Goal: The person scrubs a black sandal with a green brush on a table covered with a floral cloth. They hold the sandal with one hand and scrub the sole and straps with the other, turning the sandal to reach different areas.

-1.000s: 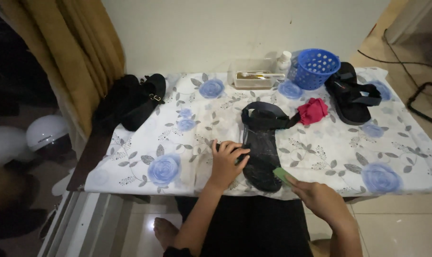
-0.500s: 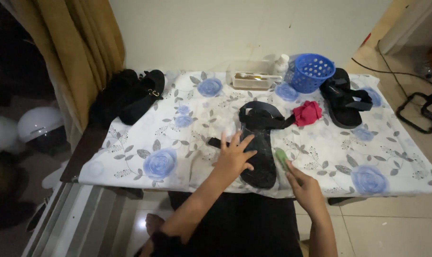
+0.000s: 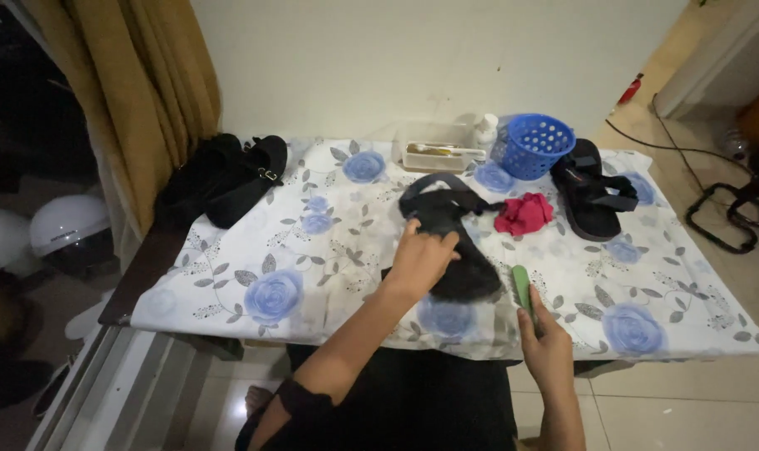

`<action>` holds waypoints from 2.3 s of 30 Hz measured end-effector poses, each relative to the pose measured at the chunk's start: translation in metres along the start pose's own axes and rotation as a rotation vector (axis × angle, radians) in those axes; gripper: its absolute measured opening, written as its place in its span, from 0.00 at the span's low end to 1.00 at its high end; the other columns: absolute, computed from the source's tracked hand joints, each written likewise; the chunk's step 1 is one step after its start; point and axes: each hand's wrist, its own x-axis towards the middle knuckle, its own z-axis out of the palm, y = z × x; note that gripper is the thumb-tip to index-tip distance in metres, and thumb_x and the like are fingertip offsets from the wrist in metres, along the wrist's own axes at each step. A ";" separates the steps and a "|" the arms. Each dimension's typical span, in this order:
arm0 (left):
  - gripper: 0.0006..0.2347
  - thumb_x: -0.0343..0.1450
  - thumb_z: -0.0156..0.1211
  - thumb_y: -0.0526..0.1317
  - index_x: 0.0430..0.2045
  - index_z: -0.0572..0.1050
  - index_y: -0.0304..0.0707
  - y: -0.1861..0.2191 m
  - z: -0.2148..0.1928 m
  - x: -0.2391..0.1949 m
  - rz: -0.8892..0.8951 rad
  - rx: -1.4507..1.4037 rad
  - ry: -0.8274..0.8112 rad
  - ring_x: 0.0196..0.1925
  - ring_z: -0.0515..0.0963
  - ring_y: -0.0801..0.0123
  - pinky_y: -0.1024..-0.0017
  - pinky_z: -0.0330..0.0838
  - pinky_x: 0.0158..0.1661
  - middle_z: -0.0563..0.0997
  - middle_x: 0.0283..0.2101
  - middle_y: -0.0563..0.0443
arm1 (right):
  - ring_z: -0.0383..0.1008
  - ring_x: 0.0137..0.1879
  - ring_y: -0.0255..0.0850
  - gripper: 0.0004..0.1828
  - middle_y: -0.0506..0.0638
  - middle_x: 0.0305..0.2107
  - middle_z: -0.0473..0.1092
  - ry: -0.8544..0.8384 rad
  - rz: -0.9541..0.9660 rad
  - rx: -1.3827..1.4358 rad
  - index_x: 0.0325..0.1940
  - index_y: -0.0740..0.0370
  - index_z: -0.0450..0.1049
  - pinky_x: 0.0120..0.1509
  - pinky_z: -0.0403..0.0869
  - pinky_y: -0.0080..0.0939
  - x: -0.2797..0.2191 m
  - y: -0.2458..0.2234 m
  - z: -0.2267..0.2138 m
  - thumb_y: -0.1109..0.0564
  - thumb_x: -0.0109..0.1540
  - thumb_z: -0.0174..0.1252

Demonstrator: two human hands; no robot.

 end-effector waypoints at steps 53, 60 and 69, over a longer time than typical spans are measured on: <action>0.21 0.59 0.62 0.48 0.46 0.68 0.57 -0.070 -0.008 0.000 -0.370 -0.254 -0.486 0.55 0.66 0.54 0.48 0.44 0.57 0.68 0.49 0.47 | 0.70 0.49 0.58 0.21 0.61 0.40 0.72 -0.179 -0.350 -0.634 0.55 0.51 0.69 0.51 0.68 0.55 0.252 -0.115 0.071 0.48 0.60 0.43; 0.20 0.68 0.41 0.59 0.43 0.70 0.50 -0.072 0.030 -0.023 -0.422 -0.403 -0.272 0.38 0.78 0.49 0.40 0.50 0.51 0.77 0.34 0.40 | 0.76 0.36 0.49 0.10 0.54 0.24 0.73 -0.121 -0.497 -0.991 0.31 0.60 0.77 0.39 0.72 0.49 0.339 -0.124 0.155 0.58 0.55 0.50; 0.46 0.51 0.51 0.66 0.62 0.37 0.61 -0.080 -0.041 -0.021 -0.250 -0.651 -0.556 0.54 0.59 0.42 0.49 0.38 0.57 0.61 0.52 0.33 | 0.74 0.39 0.45 0.08 0.50 0.32 0.73 -0.327 -0.445 -1.246 0.34 0.54 0.75 0.36 0.71 0.40 0.388 -0.122 0.201 0.57 0.54 0.51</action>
